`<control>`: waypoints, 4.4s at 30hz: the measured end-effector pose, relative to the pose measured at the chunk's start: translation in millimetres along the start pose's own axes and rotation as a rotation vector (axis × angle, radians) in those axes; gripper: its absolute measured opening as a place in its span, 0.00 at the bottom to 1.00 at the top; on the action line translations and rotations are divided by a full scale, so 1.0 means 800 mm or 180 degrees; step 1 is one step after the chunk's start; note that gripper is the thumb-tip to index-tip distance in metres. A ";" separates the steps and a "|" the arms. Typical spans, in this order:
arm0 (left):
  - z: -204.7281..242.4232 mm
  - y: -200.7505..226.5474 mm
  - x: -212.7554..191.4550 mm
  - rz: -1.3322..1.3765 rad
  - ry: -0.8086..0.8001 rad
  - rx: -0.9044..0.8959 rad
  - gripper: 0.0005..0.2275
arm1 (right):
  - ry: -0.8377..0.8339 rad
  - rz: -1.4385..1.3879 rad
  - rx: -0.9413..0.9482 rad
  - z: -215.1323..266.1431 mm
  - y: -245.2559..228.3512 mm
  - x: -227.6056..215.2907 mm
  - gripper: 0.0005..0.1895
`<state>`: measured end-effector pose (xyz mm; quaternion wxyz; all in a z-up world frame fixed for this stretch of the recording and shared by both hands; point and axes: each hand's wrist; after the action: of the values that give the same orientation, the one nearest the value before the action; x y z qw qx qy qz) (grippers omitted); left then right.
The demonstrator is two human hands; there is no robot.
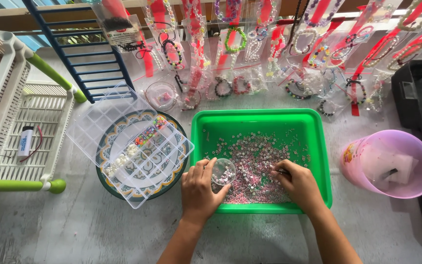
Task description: Picking up small beads from a tray and placing them into a small container
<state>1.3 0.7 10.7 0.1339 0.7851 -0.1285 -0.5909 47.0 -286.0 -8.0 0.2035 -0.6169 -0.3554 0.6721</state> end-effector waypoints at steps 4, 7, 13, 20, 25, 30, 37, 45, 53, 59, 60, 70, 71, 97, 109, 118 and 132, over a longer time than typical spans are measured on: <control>-0.001 0.001 -0.002 -0.0026 -0.0022 0.0004 0.34 | -0.0016 -0.0145 0.0354 0.004 -0.004 -0.013 0.09; 0.000 0.001 -0.002 -0.0009 -0.0026 0.0010 0.34 | -0.0101 -0.0402 0.0209 0.007 -0.004 -0.017 0.10; 0.000 0.001 -0.001 -0.0033 -0.0032 -0.0023 0.34 | 0.0136 -0.0550 0.0356 0.008 -0.003 -0.022 0.15; -0.001 0.001 -0.001 -0.0057 0.0035 0.0003 0.34 | -0.0484 -0.1578 0.0457 -0.006 -0.035 0.019 0.13; -0.001 0.002 -0.003 -0.0017 0.0020 -0.0027 0.34 | 0.0175 -0.2203 0.0555 -0.013 -0.043 0.024 0.15; -0.001 0.004 -0.006 0.0026 0.0034 -0.0026 0.34 | -0.0830 -0.3062 0.0298 -0.022 -0.043 0.055 0.14; 0.000 0.001 -0.002 0.0031 0.0022 -0.0021 0.34 | 0.0185 -0.3424 0.1060 -0.006 -0.028 0.005 0.16; 0.000 0.000 -0.002 0.0069 -0.0019 -0.0030 0.34 | 0.0363 -0.2810 0.1234 0.020 0.011 -0.029 0.17; -0.001 0.003 -0.006 0.0042 -0.0066 -0.0055 0.34 | -0.0003 -0.2578 0.0823 0.025 0.014 -0.020 0.15; -0.001 0.002 -0.004 0.0076 -0.0045 -0.0045 0.34 | 0.0425 -0.1720 0.0870 0.025 0.021 -0.020 0.14; -0.001 0.002 -0.004 0.0093 -0.0050 -0.0055 0.34 | 0.0312 -0.2062 0.0876 0.025 0.028 -0.015 0.14; -0.001 0.004 -0.006 0.0054 -0.0042 -0.0036 0.34 | 0.0354 0.0007 -0.0210 0.021 0.005 -0.016 0.17; -0.001 0.004 -0.006 0.0049 -0.0032 -0.0034 0.34 | 0.0320 0.0147 0.0028 0.021 0.008 -0.016 0.17; -0.001 0.001 -0.005 0.0130 -0.0054 -0.0038 0.35 | 0.0134 0.1045 -0.0105 0.012 0.038 0.011 0.12; -0.001 0.002 -0.007 0.0143 -0.0075 -0.0037 0.35 | 0.0374 0.0629 -0.0467 0.014 -0.004 0.024 0.11; -0.003 0.002 -0.008 0.0197 -0.0078 0.0001 0.35 | 0.0123 -0.0123 -0.0426 -0.001 -0.061 0.038 0.12; -0.001 0.002 -0.007 0.0082 -0.0041 0.0012 0.34 | 0.0310 -0.0074 0.0253 0.027 0.012 -0.007 0.13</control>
<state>0.6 1.6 16.5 0.1391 0.7799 -0.1405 -0.5939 28.5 -301.3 -11.4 0.2527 -0.6361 -0.3253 0.6525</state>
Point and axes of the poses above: each hand's wrist, its own z-axis away from the middle knuckle, its own x-axis out of the palm, y = z × x, and after that the axes turned 6 degrees about -x, right-handed
